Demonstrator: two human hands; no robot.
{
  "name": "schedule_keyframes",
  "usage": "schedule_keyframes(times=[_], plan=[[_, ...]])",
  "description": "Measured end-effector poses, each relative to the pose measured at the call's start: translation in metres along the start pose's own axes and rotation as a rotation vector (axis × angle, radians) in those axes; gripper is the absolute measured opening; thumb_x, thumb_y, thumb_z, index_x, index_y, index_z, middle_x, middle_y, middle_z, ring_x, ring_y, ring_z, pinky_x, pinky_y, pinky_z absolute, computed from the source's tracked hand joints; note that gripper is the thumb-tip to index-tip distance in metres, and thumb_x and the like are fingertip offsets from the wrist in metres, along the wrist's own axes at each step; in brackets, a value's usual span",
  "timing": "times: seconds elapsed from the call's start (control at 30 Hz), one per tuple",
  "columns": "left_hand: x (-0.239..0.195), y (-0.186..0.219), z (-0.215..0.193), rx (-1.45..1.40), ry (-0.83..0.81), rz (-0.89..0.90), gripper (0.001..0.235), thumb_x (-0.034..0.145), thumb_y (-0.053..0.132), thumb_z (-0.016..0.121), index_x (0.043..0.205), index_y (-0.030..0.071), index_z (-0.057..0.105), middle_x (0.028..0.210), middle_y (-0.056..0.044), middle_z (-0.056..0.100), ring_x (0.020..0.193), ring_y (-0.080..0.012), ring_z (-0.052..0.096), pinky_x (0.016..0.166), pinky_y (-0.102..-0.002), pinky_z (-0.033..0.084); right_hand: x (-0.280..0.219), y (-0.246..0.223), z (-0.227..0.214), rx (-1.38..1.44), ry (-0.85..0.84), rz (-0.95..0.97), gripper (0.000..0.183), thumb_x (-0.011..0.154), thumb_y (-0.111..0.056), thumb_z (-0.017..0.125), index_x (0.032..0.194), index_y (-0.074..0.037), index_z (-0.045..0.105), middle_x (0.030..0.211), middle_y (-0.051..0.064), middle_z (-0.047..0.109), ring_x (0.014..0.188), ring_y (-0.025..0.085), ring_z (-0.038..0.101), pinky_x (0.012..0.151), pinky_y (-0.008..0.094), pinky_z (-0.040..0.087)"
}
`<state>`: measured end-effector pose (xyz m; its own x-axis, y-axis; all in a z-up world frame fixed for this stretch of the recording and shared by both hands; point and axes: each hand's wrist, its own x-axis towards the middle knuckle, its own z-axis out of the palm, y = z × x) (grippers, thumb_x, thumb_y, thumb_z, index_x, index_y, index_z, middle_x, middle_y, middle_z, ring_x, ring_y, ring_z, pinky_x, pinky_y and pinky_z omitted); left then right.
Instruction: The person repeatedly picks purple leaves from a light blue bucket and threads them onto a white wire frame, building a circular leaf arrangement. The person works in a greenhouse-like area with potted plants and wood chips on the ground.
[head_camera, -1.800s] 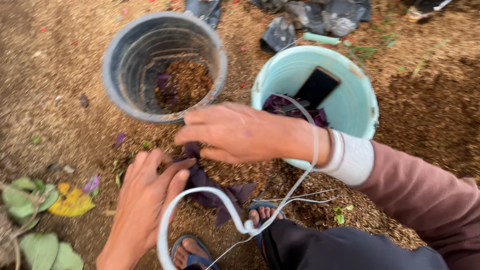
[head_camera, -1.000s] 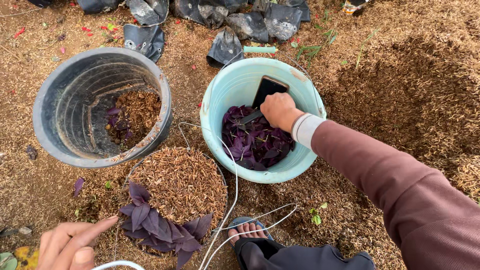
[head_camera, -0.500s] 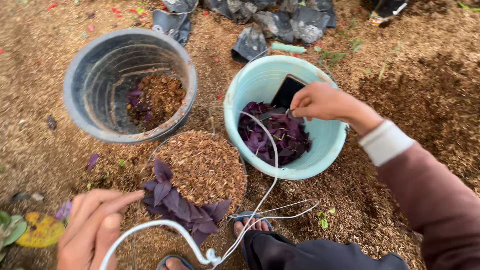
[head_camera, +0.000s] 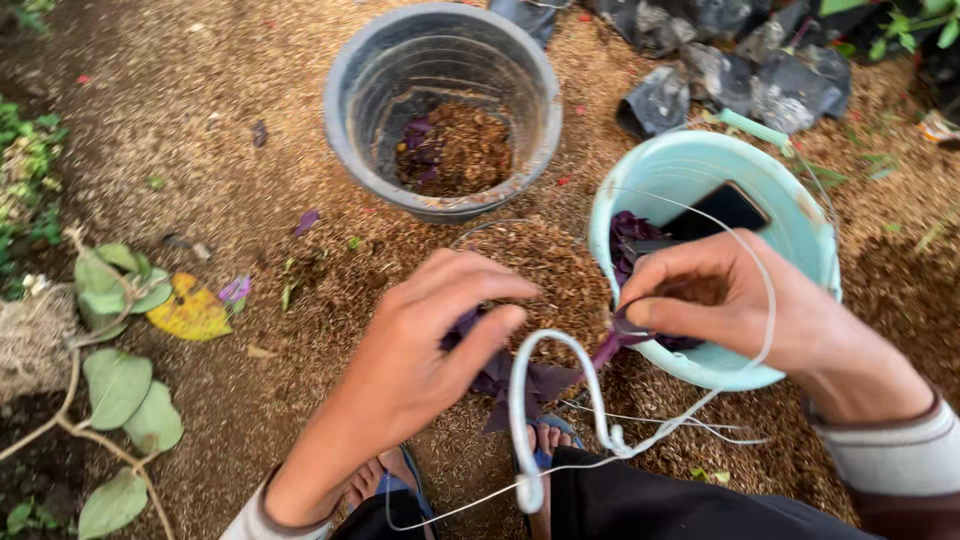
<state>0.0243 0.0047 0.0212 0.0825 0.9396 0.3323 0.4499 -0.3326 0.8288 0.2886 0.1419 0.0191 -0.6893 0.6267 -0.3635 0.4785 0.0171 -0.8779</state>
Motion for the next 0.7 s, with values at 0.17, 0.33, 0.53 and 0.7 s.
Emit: schedule_keyframes(times=[0.17,0.33,0.53,0.7], plan=[[0.003,-0.001,0.005,-0.153,-0.065,-0.100,0.023,0.093,0.017,0.076,0.112,0.004,0.073,0.098,-0.008,0.075,0.091,-0.0195,0.073,0.081,-0.033,0.057,0.020,-0.020,0.030,0.063,-0.007,0.081,0.018,0.080,-0.007,0.076,0.094,0.002,0.083,0.079,0.008,0.082,0.069,0.010,0.072,0.062,0.028,0.058],[0.000,-0.005,0.006,-0.283,-0.054,-0.268,0.018,0.090,0.015,0.077,0.105,0.005,0.076,0.087,-0.004,0.078,0.077,-0.0101,0.073,0.072,-0.027,0.058,0.023,-0.020,0.038,0.165,-0.044,-0.032,0.021,0.088,-0.007,0.073,0.103,0.006,0.080,0.094,0.011,0.078,0.085,0.012,0.071,0.076,0.030,0.058],[-0.002,-0.014,0.014,-0.568,0.129,-0.356,0.010,0.093,0.005,0.073,0.101,0.000,0.071,0.090,-0.002,0.073,0.082,-0.0058,0.066,0.075,-0.024,0.056,0.023,-0.012,0.036,0.362,-0.174,-0.160,0.056,0.087,-0.007,0.070,0.141,-0.003,0.057,0.122,0.007,0.073,0.112,0.013,0.068,0.094,0.033,0.055],[-0.003,-0.010,0.020,-0.458,0.192,-0.293,0.008,0.093,0.004,0.071,0.100,-0.001,0.071,0.087,-0.002,0.070,0.081,-0.0058,0.065,0.075,-0.024,0.056,0.030,-0.006,0.048,0.569,-0.054,-0.082,0.032,0.090,-0.001,0.069,0.121,0.007,0.070,0.108,0.010,0.074,0.099,0.016,0.069,0.091,0.034,0.057]])
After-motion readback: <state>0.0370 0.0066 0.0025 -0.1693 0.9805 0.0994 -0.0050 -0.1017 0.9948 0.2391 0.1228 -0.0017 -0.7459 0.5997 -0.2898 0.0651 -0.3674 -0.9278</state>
